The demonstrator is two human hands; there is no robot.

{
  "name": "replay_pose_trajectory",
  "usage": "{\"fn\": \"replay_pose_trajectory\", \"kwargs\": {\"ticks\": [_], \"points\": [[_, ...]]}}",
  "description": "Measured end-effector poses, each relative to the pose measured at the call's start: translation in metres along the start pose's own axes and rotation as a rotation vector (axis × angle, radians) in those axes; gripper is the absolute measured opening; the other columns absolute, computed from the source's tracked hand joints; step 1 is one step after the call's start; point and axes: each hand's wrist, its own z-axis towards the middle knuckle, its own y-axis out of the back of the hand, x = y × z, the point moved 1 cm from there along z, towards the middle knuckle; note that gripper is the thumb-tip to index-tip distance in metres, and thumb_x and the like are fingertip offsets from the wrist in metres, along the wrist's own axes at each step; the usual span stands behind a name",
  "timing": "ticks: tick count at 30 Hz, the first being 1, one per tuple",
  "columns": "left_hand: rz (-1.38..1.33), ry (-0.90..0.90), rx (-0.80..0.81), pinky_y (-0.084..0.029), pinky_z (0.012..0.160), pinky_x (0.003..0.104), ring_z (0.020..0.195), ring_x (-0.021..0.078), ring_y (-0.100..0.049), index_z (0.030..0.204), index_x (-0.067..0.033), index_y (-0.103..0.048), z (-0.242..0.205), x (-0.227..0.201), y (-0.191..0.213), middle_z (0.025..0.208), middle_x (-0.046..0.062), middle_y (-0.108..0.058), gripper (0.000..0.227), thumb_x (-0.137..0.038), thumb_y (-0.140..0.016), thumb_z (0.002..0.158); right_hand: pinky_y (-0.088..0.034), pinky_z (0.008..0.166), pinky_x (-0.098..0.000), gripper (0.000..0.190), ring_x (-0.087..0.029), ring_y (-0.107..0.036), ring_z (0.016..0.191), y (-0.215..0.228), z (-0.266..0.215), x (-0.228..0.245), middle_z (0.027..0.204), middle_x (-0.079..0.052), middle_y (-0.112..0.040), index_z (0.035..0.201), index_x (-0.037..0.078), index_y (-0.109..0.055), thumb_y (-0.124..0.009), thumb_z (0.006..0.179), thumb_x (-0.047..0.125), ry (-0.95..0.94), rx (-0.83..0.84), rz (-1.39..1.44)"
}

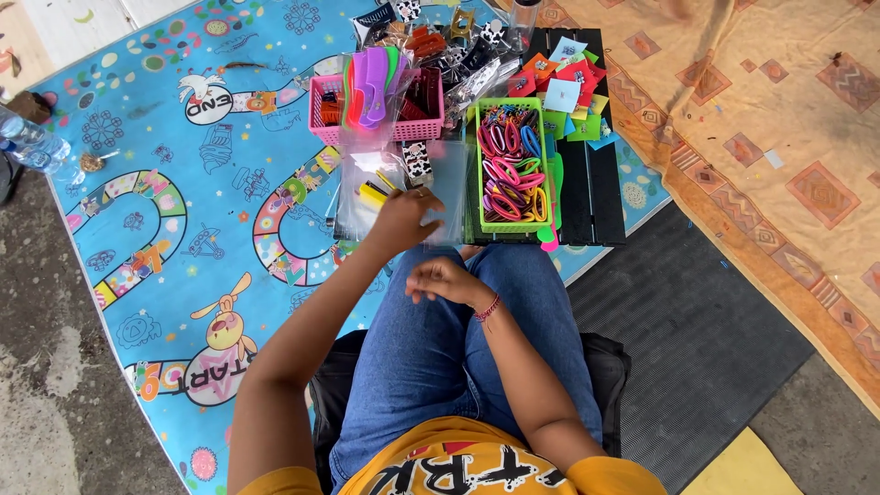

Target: Packaging various hair accessories like combs and clips into individual plastic bags.

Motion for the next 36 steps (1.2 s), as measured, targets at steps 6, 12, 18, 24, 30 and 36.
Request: {"fn": "replay_pose_trajectory", "kwargs": {"ticks": [6, 12, 18, 24, 30, 36], "points": [[0.134, 0.059, 0.210, -0.044, 0.102, 0.046, 0.109, 0.0319, -0.071, 0.117, -0.0094, -0.072, 0.011, -0.014, 0.000, 0.108, 0.011, -0.072, 0.047, -0.043, -0.081, 0.086, -0.051, 0.067, -0.0265, 0.017, -0.010, -0.062, 0.063, -0.006, -0.008, 0.018, 0.088, -0.011, -0.079, 0.105, 0.008, -0.079, -0.069, 0.102, 0.021, -0.246, 0.282, -0.016], [0.114, 0.087, 0.155, -0.045, 0.091, 0.043, 0.089, 0.0256, -0.074, 0.091, -0.0245, -0.077, 0.017, 0.010, -0.031, 0.087, 0.001, -0.071, 0.014, -0.037, -0.077, 0.085, -0.048, 0.068, -0.0244, 0.017, -0.008, -0.062, 0.064, -0.006, -0.005, 0.015, 0.090, -0.009, -0.079, 0.106, 0.008, -0.078, -0.067, 0.104, 0.021, -0.274, 0.299, -0.017], [0.044, 0.105, 0.202, -0.043, 0.095, 0.045, 0.094, 0.0272, -0.074, 0.100, -0.0246, -0.079, 0.016, 0.004, -0.019, 0.093, 0.003, -0.071, 0.023, -0.035, -0.081, 0.080, -0.052, 0.075, -0.0283, 0.017, -0.009, -0.065, 0.066, -0.004, -0.008, 0.024, 0.091, -0.010, -0.079, 0.107, 0.007, -0.076, -0.065, 0.105, 0.019, -0.258, 0.326, 0.042], [0.020, 0.140, 0.218, -0.041, 0.095, 0.044, 0.091, 0.0261, -0.075, 0.095, -0.0286, -0.079, 0.017, 0.001, -0.013, 0.090, -0.002, -0.073, 0.014, -0.034, -0.079, 0.082, -0.053, 0.076, -0.0284, 0.017, -0.009, -0.066, 0.066, -0.003, -0.008, 0.022, 0.091, -0.013, -0.079, 0.107, 0.005, -0.075, -0.063, 0.105, 0.017, -0.235, 0.330, 0.082], [0.041, 0.123, 0.167, -0.042, 0.094, 0.046, 0.092, 0.0243, -0.076, 0.097, -0.0264, -0.080, 0.019, 0.012, -0.029, 0.091, 0.000, -0.074, 0.013, -0.031, -0.071, 0.089, -0.054, 0.076, -0.0286, 0.017, -0.010, -0.066, 0.066, -0.001, -0.008, 0.025, 0.091, -0.014, -0.078, 0.108, 0.004, -0.075, -0.063, 0.105, 0.016, -0.227, 0.329, 0.113], [0.037, 0.102, -0.012, -0.041, 0.102, 0.044, 0.094, 0.0213, -0.077, 0.103, -0.0240, -0.075, 0.016, 0.000, -0.010, 0.093, -0.002, -0.077, 0.012, -0.024, -0.068, 0.093, -0.054, 0.077, -0.0282, 0.018, -0.009, -0.067, 0.067, 0.003, -0.008, 0.026, 0.093, -0.014, -0.079, 0.109, 0.004, -0.075, -0.062, 0.107, 0.015, -0.212, 0.321, 0.130]]}}
